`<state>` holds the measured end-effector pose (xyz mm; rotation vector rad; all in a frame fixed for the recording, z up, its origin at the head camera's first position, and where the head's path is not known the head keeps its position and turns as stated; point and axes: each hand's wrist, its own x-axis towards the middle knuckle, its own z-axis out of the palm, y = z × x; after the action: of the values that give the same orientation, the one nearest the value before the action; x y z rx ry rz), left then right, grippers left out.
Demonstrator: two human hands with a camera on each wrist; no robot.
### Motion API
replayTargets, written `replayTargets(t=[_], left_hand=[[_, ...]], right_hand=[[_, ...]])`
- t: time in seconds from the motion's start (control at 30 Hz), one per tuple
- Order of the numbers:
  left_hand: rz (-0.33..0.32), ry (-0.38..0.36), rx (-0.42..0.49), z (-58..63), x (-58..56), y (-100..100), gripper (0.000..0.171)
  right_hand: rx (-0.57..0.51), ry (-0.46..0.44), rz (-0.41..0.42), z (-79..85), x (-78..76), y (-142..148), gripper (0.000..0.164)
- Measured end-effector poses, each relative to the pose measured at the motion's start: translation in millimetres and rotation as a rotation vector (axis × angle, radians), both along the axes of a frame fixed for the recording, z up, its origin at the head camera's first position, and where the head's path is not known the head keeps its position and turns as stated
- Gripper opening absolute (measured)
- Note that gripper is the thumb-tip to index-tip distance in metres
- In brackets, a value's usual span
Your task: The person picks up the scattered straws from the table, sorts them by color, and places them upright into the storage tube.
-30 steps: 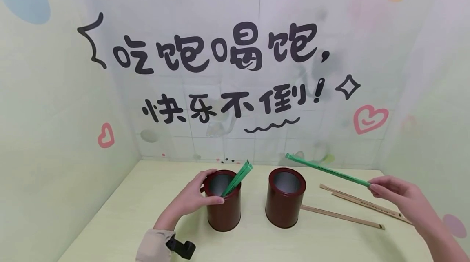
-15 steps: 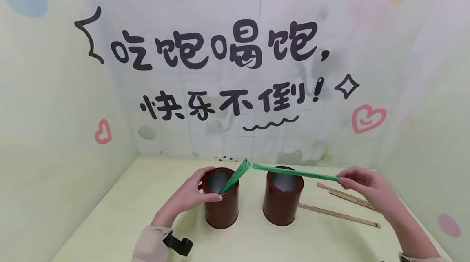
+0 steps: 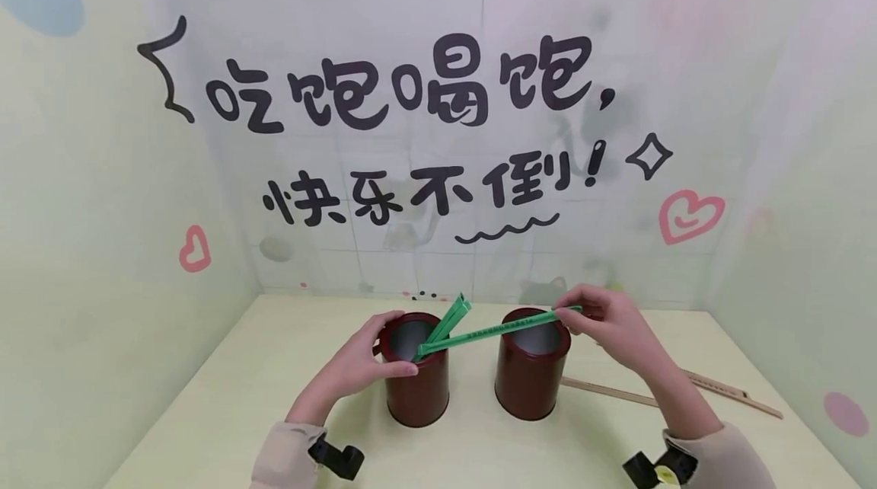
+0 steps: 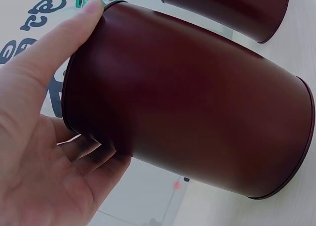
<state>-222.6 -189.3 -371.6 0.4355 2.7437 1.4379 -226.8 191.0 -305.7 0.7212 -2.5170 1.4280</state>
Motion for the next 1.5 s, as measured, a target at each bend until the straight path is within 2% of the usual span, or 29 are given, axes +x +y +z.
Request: replayTargets(t=[0.13,0.23,0.57,0.7,1.1,1.3,1.5], left_hand=[[0.004,-0.018,0.007,-0.5,-1.6,5.2,0.091],[0.014,-0.024,0.008,-0.6,-2.9,4.9,0.091],[0.018,-0.026,0.000,-3.3,-4.2,1.6,0.093],[0.017,-0.025,-0.001,-2.2,-4.3,2.5,0.092],[0.006,-0.005,-0.064,4.2,-4.0,-1.5,0.092],[0.015,0.003,-0.100,5.8,-6.2,-7.4,0.092],[0.057,0.013,-0.122,6.1,-8.1,-14.8,0.098]], right_hand=[[-0.019,0.003,-0.019,3.5,-1.7,-15.3,0.010],[-0.050,0.008,0.000,4.9,-4.6,-29.2,0.012],[-0.135,-0.055,0.139,-2.7,-7.8,-59.0,0.018],[-0.127,-0.053,0.151,-5.0,-6.0,-60.0,0.018],[-0.111,-0.076,0.094,-10.1,-1.2,-37.2,0.024],[-0.097,-0.084,0.049,-16.4,1.4,-13.9,0.026],[-0.088,-0.071,-0.012,-21.7,7.9,16.4,0.024]])
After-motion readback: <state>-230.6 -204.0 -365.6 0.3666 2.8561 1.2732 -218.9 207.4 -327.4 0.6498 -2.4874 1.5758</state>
